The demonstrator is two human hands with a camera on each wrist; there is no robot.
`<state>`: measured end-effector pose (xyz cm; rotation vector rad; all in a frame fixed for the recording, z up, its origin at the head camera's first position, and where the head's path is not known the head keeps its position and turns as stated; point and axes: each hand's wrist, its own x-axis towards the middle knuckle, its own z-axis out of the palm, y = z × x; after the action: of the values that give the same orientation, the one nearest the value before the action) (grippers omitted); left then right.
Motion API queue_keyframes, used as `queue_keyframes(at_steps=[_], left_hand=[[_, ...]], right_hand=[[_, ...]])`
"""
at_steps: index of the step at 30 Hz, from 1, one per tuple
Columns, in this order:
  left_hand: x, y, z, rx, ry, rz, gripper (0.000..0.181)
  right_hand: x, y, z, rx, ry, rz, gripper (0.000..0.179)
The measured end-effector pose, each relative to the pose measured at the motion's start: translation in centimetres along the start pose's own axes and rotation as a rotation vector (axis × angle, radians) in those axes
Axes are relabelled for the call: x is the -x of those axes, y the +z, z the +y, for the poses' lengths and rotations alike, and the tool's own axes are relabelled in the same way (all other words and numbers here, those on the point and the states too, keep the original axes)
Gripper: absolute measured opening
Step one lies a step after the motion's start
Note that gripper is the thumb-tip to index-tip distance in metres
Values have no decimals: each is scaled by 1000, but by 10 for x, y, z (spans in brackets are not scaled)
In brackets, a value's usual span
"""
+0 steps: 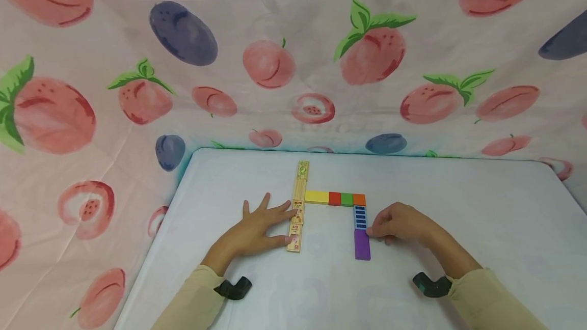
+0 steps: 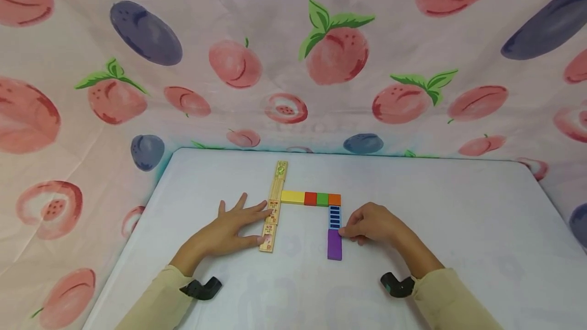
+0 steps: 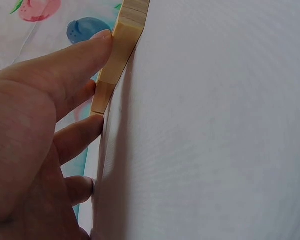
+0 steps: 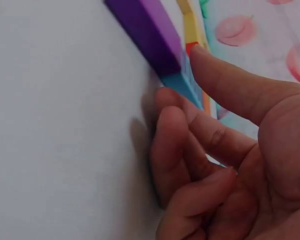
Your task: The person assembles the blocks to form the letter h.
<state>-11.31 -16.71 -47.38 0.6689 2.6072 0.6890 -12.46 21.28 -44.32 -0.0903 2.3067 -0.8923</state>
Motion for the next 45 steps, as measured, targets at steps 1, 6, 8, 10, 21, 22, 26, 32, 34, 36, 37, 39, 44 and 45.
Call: queue_keyframes(at_steps=[1,6,8,10,21,22,26,32,34,36,37,39,44,45], left_hand=[[0,0,0,2,1,2,70],[0,1,-1,4,7,7,69],[0,1,-2,1,7,8,69],[0,1,-2,1,6,9,69],[0,3,-4,8,8,8,70],[0,3,-4,8,8,8,70],[0,3,-4,8,9,8,70],[0,2,-4,5,12,6,70],[0,2,-4,7,13,6,70],[0,2,-4,6,14,7,70],[0,2,-4,4,14,7,70],[0,2,-4,1,14,6,71],[0,2,-4,0,15,4,71],[0,2,-4,-1,15,4,71]], right_hand=[[0,2,0,6,2,7,28],[1,8,2,14,2,36,26],[2,9,2,14,-2,41,25],[2,10,2,8,-7,43,24],[2,12,5,-24,-42,37,20],[2,13,5,-24,-40,37,20],[1,13,5,-19,-35,37,20],[1,13,5,-15,-31,34,20],[1,13,4,-16,-31,32,20],[1,13,4,-17,-32,30,20],[1,13,5,-18,-34,29,20],[1,12,5,-15,-37,27,20],[1,12,5,-10,-35,28,20],[1,12,5,-10,-34,27,21]])
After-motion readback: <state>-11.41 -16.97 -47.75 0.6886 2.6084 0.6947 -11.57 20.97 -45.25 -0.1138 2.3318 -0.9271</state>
